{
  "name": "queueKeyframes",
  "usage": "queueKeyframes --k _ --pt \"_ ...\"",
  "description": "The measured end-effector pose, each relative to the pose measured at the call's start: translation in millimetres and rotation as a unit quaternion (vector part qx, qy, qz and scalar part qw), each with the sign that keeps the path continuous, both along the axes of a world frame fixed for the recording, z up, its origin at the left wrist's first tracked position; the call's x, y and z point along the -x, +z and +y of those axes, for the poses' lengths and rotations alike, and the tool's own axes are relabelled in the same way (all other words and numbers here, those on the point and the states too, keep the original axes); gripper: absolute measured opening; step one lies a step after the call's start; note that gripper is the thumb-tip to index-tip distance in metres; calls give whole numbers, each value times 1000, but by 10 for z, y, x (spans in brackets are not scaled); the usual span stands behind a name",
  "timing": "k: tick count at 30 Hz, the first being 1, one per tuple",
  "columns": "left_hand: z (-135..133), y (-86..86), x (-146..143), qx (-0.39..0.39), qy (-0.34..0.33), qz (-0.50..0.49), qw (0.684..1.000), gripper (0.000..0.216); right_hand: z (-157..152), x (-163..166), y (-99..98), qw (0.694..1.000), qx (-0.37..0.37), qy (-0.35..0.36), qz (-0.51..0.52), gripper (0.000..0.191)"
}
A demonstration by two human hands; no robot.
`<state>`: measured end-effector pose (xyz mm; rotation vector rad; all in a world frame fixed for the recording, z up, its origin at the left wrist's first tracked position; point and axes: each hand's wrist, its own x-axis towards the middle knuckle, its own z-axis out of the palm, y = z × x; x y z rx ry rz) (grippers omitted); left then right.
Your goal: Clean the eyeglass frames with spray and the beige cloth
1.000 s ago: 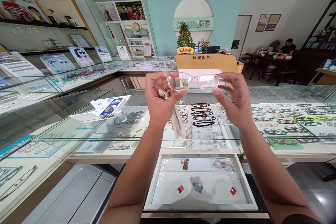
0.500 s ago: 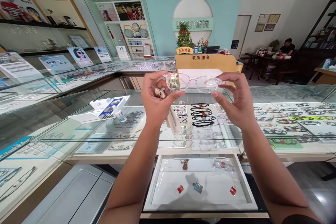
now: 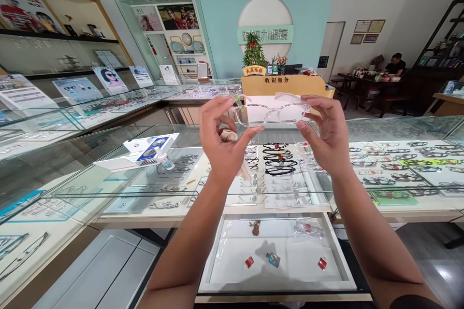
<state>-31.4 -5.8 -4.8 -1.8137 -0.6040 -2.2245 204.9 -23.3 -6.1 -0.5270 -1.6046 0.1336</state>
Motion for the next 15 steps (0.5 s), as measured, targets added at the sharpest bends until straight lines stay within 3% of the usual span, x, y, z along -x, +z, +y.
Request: queueKeyframes --k 8,15 --pt "18 4 48 160 -16 -9 987 64 -111 83 31 998 -40 -55 7 35" --pt "-23 35 71 153 -29 19 988 71 -102 63 27 998 -26 -56 5 35"
